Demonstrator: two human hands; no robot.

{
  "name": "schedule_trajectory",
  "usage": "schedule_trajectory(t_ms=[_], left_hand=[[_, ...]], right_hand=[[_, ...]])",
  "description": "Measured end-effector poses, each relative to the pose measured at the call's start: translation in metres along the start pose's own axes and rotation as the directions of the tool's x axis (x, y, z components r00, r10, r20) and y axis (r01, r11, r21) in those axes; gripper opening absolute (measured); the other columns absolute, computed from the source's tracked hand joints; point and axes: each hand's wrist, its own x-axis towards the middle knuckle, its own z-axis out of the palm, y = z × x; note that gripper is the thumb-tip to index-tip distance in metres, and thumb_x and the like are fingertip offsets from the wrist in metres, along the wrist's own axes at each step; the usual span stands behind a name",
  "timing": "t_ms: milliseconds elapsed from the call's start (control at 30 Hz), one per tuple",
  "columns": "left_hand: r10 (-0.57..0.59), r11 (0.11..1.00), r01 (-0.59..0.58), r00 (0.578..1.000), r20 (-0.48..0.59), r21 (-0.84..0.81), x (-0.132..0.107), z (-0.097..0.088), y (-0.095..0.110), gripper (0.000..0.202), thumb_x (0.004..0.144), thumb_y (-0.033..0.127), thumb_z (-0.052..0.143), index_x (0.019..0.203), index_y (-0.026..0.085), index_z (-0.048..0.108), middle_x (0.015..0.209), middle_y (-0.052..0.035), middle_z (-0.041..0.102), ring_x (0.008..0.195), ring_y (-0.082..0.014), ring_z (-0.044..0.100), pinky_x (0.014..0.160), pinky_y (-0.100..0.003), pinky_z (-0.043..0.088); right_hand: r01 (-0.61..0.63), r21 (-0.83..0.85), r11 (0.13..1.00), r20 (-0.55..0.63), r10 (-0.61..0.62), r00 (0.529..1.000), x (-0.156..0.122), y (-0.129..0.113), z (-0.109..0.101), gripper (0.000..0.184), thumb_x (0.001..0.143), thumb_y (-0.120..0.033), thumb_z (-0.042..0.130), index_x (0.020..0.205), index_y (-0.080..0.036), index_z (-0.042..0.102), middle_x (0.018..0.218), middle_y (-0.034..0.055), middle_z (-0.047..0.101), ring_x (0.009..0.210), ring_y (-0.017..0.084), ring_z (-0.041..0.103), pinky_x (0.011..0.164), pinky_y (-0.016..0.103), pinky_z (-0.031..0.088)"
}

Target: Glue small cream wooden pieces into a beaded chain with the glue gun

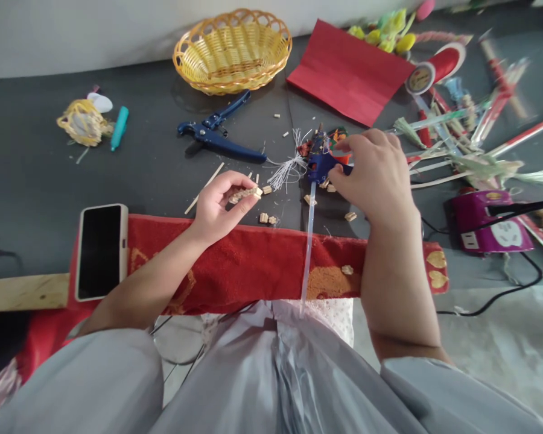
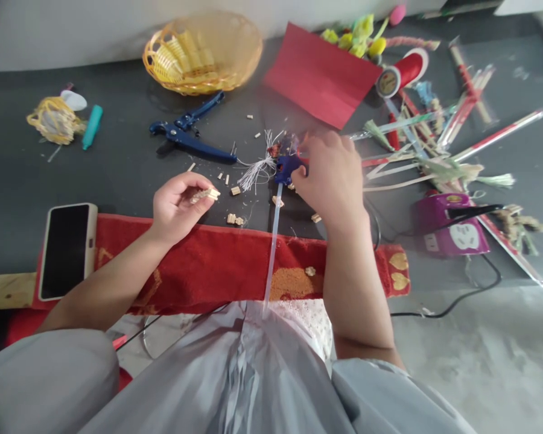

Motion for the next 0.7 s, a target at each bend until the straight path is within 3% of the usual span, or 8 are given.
schedule_trajectory(t_ms=[167, 433, 700], left_hand=[[0.005, 0.999, -0.004, 1.000, -0.014, 0.036, 0.0002, -0.0005, -0.0009, 0.024, 0.085, 0.044, 0.071, 0.089, 0.020, 0.065, 0.085, -0.0025, 0.069, 0.077, -0.0104, 0.067, 0.070, -0.022, 0.056], [0.003, 0.995, -0.003, 1.000, 0.004, 0.096, -0.0012, -0.0010, -0.0023, 0.026, 0.086, 0.046, 0.069, 0.089, 0.020, 0.065, 0.087, -0.0035, 0.069, 0.079, -0.0120, 0.066, 0.070, -0.024, 0.055], [0.029, 0.993, -0.024, 0.999, -0.041, 0.112, -0.0007, -0.0007, -0.0050, 0.024, 0.087, 0.043, 0.069, 0.091, 0.020, 0.066, 0.088, -0.0032, 0.071, 0.080, -0.0118, 0.067, 0.072, -0.024, 0.055]], right_hand=[[-0.050, -0.117, 0.992, 0.143, 0.067, 0.987, -0.0038, 0.0071, 0.0011, 0.028, 0.071, -0.022, 0.068, 0.099, -0.020, 0.068, 0.103, 0.0163, 0.066, 0.098, 0.036, 0.059, 0.085, 0.056, 0.050], [-0.074, -0.087, 0.994, 0.252, 0.093, 0.963, -0.0026, 0.0016, 0.0055, 0.027, 0.071, -0.016, 0.065, 0.098, -0.016, 0.067, 0.104, 0.0174, 0.062, 0.104, 0.038, 0.059, 0.091, 0.063, 0.047], [-0.034, -0.076, 0.997, 0.139, 0.045, 0.989, -0.0040, 0.0009, 0.0020, 0.026, 0.078, -0.026, 0.065, 0.103, -0.018, 0.064, 0.104, 0.0154, 0.063, 0.099, 0.034, 0.060, 0.083, 0.052, 0.052]])
